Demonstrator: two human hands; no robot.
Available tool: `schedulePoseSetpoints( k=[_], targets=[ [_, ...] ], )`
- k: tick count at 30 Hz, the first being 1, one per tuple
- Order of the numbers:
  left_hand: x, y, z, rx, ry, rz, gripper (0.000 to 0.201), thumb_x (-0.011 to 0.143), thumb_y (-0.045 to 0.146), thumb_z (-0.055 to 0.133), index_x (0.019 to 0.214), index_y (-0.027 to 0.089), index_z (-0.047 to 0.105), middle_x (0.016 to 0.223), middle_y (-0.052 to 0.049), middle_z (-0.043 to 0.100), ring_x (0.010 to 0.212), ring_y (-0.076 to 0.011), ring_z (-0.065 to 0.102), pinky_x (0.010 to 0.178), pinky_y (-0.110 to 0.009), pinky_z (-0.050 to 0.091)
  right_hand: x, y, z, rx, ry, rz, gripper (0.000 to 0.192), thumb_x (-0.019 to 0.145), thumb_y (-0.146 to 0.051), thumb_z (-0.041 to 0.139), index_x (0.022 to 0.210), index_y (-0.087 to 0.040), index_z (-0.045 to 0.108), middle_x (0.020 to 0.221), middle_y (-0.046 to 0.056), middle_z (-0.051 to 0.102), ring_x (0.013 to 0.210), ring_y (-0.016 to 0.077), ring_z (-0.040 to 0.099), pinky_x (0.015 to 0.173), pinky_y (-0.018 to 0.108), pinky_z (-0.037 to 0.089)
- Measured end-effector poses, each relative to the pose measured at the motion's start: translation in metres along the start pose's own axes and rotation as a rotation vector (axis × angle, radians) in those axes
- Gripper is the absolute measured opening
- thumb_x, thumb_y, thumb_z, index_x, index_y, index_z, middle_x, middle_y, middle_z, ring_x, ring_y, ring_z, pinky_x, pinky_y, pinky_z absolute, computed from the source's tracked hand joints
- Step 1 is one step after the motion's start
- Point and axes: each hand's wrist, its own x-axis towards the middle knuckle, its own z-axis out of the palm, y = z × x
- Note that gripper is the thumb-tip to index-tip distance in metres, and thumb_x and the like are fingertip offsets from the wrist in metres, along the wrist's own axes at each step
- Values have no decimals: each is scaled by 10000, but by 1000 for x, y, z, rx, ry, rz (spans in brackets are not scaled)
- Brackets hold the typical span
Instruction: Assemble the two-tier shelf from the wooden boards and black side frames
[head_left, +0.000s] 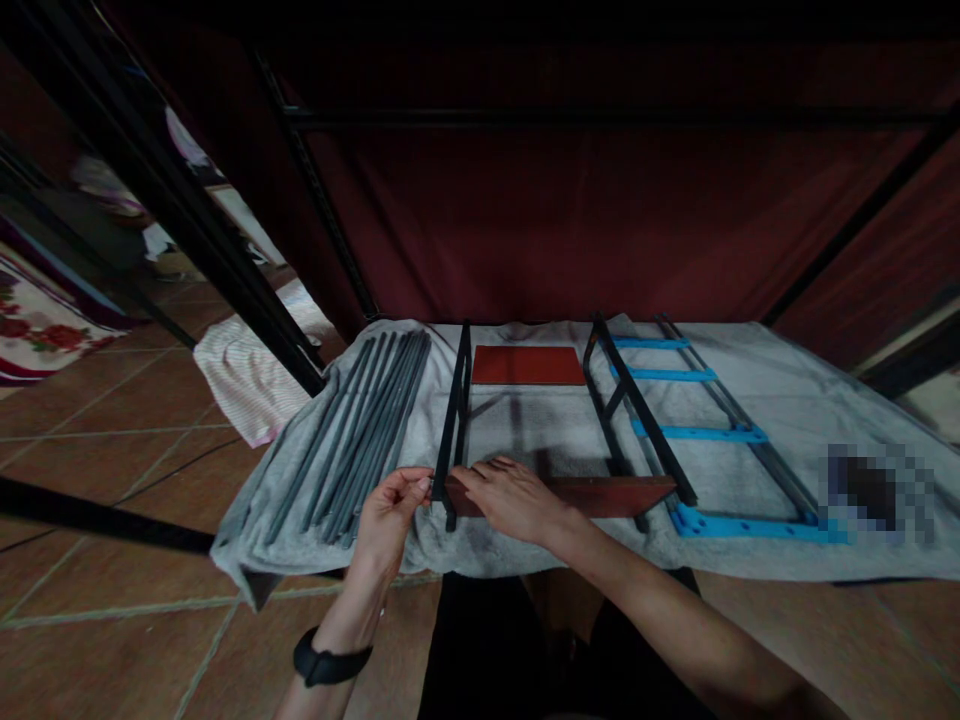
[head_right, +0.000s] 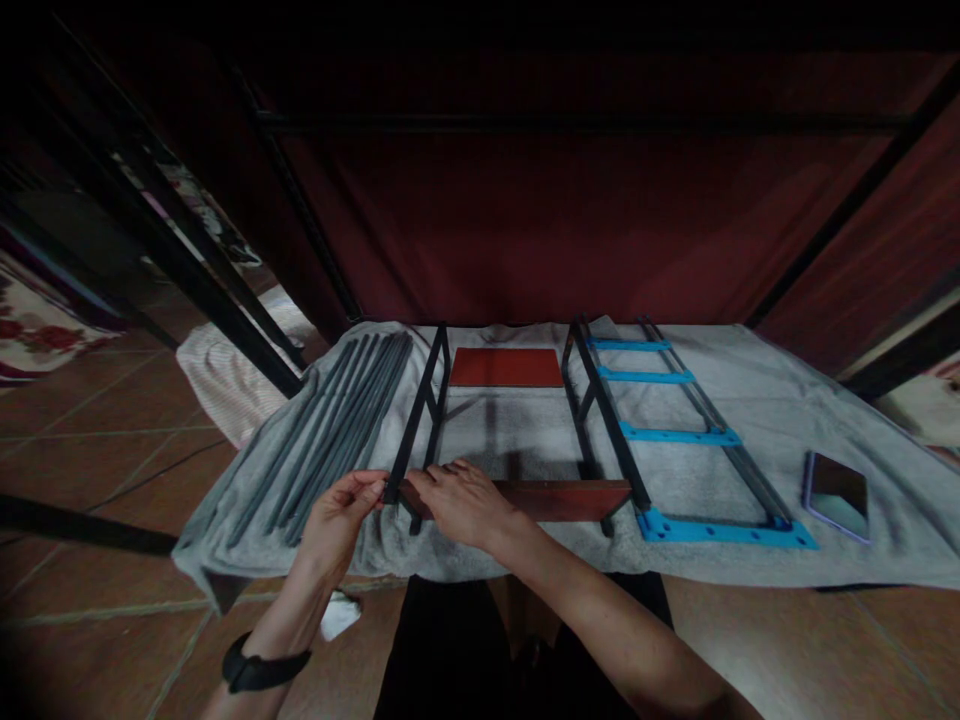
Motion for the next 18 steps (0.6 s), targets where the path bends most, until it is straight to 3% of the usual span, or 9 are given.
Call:
schedulePoseSetpoints(
  k=[3,8,15,18],
  targets=[
    [-2,1,1,-66,25,-44,466,637,449,831,986,168,708,834,-16,683,700,-121,581,637,-232,479,-1,1,1,-15,29,-14,383,957,-141,413,1332,-186,473,1089,87,671,1003,207,628,933,363,448],
    [-1,-2,2,-24,60,-42,415,615,488,834,783,141,678,600,29,593,522,-74,471,516,-198,385,-9,4,3,-22,75,-27,394,952,-125,432,1343,-169,466,1087,83,660,1034,204,606,984,373,428],
    [-5,4,3,-60,61,-44,456,638,449,830,962,157,694,721,4,655,631,-104,554,579,-208,438,-33,12,0,-37,167,39,394,961,-143,460,1352,-187,464,1153,86,645,1068,192,593,1054,388,395],
    [-6,3,4,-40,64,-61,421,653,478,812,885,148,691,660,9,629,573,-95,521,545,-208,410,-45,16,-4,-24,165,72,375,981,-168,437,1354,-202,465,1150,77,646,1083,189,595,1092,409,365]
  ],
)
